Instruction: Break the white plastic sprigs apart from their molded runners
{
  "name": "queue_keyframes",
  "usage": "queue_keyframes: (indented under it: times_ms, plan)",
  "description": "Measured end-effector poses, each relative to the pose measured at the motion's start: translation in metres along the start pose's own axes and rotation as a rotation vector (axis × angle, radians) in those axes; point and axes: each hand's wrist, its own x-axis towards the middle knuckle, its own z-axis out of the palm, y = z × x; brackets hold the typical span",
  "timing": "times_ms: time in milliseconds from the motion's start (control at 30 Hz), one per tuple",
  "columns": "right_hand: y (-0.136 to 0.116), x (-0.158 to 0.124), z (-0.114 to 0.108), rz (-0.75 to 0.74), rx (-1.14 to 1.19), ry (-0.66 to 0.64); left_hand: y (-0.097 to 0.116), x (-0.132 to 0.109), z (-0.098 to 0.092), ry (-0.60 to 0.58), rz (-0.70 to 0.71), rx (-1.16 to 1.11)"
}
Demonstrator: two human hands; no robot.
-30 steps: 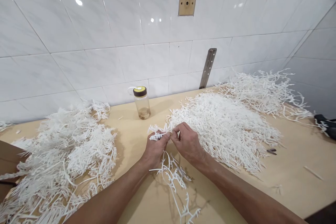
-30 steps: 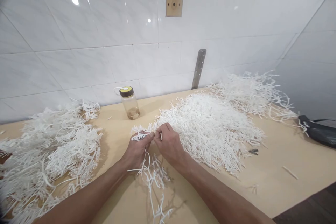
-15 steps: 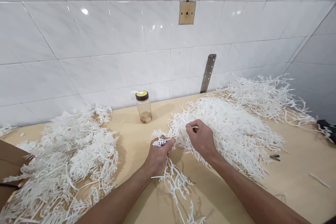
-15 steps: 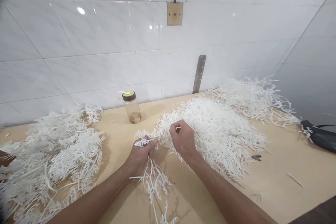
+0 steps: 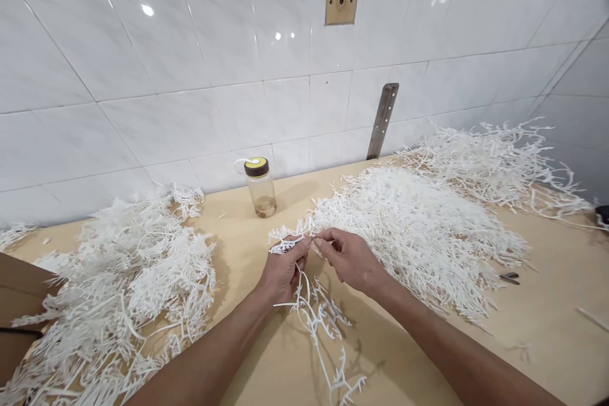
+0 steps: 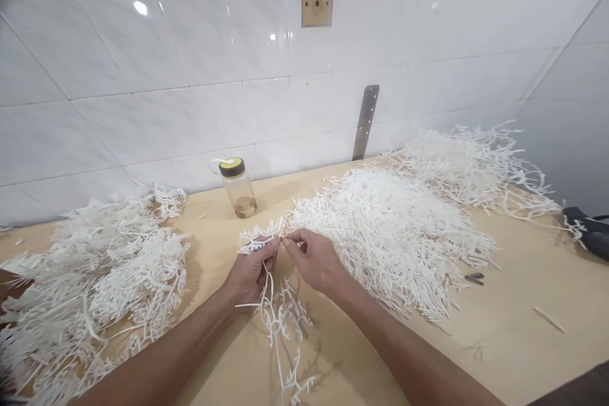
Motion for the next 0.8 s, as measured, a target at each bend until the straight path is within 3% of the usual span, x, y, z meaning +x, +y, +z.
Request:
queue_keyframes:
  times_ms: [67,300,467,800]
  plan:
    - [-0.0022,-0.0013,0.0045,0.036,0.066,-0.056,0.0011,-0.0008,0.0013,0.007,0.005,0.018]
    - [0.0065,0.0017,0.0029,0.088,0.182,-0.066,0.0065,-0.0008,-0.0003,0.042,-0.122,0.035]
    - [0.0045,-0.0007,0.0018,0.1,0.184,-0.1,0.0042,0.0014,-0.0022,0.057,-0.078,0.088]
    - [0.0032,-0.0007,0.0054,0.101,0.232,-0.044,0.0052,0.0013,-0.003,0.049,-0.107,0.16]
